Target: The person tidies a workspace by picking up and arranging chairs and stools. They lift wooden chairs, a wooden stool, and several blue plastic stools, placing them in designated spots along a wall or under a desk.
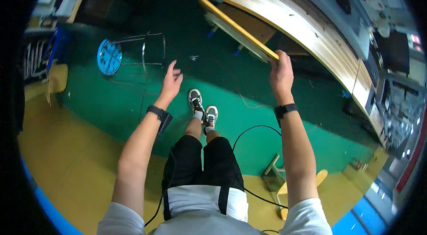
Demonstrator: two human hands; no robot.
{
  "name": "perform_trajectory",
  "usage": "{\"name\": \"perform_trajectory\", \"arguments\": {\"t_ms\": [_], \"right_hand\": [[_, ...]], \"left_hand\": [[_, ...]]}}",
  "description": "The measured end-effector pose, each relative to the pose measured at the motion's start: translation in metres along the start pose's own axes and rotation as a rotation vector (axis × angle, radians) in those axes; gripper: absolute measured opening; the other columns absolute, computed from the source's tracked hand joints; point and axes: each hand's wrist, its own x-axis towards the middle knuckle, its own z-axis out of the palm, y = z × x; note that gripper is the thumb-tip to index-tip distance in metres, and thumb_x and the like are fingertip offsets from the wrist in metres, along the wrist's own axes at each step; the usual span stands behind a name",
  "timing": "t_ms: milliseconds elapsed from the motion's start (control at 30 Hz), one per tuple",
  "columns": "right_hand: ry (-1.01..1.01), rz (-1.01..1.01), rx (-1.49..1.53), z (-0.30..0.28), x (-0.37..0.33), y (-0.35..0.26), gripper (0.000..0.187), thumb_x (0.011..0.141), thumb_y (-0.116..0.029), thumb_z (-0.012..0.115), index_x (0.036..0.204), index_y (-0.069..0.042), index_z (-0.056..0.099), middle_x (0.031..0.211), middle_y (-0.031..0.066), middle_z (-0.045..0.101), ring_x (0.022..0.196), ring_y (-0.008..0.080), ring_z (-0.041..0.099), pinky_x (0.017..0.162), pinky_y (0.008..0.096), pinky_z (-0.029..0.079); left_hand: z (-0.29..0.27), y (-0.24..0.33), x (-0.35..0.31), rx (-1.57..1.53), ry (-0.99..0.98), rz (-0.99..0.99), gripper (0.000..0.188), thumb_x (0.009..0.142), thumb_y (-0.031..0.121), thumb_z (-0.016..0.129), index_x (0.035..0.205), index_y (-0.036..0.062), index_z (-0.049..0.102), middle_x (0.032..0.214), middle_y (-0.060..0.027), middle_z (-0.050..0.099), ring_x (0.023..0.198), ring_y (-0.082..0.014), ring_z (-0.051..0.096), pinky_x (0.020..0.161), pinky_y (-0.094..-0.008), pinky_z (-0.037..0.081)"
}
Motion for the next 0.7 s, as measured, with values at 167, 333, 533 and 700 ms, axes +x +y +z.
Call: {"name": "perform_trajectory", "arguments": {"t_ms": [167, 333, 533, 700], "right_hand": [[0.136, 0.028, -0.022, 0.011, -0.017, 0.001, 0.058, 0.088, -0.004, 0.060, 0.140, -0.001, 0.034, 0.137, 0.0246, 0.044, 0.127, 0.0406, 0.042, 0.107, 0.0425, 0.037], [0.095, 0.140, 0.008, 0.026, -0.059, -0.027, 0.083, 0.082, -0.011, 0.065, 0.148, 0.002, 0.017, 0.146, 0.0324, 0.027, 0.134, 0.0452, 0.031, 0.113, 0.0436, 0.028], [-0.134, 0.069, 0.001, 0.096, -0.138, -0.069, 0.069, 0.083, -0.012, 0.062, 0.144, -0.001, 0.030, 0.142, 0.0311, 0.033, 0.131, 0.0454, 0.035, 0.109, 0.0458, 0.033], [-0.299, -0.008, 0.033, 0.190, -0.202, -0.178, 0.050, 0.083, -0.006, 0.056, 0.131, 0.003, 0.044, 0.125, 0.0270, 0.050, 0.115, 0.0442, 0.049, 0.099, 0.0452, 0.043]], "left_hand": [[-0.086, -0.097, -0.094, 0.245, 0.188, -0.216, 0.053, 0.087, 0.007, 0.056, 0.138, 0.0086, 0.043, 0.094, -0.0160, 0.067, 0.083, -0.0275, 0.065, 0.076, -0.0392, 0.051], [-0.203, -0.155, -0.167, 0.130, 0.416, -0.277, 0.038, 0.089, 0.005, 0.053, 0.126, 0.0015, 0.049, 0.091, -0.0123, 0.065, 0.077, -0.0196, 0.063, 0.069, -0.0330, 0.050], [-0.292, -0.196, -0.214, -0.122, 0.588, -0.458, 0.032, 0.093, 0.004, 0.049, 0.124, -0.0005, 0.049, 0.095, -0.0107, 0.062, 0.078, -0.0156, 0.062, 0.064, -0.0271, 0.050], [-0.383, -0.271, -0.236, -0.239, 0.623, -0.439, 0.029, 0.088, -0.002, 0.051, 0.116, 0.0008, 0.053, 0.087, -0.0080, 0.061, 0.070, -0.0144, 0.061, 0.057, -0.0275, 0.048]]}}
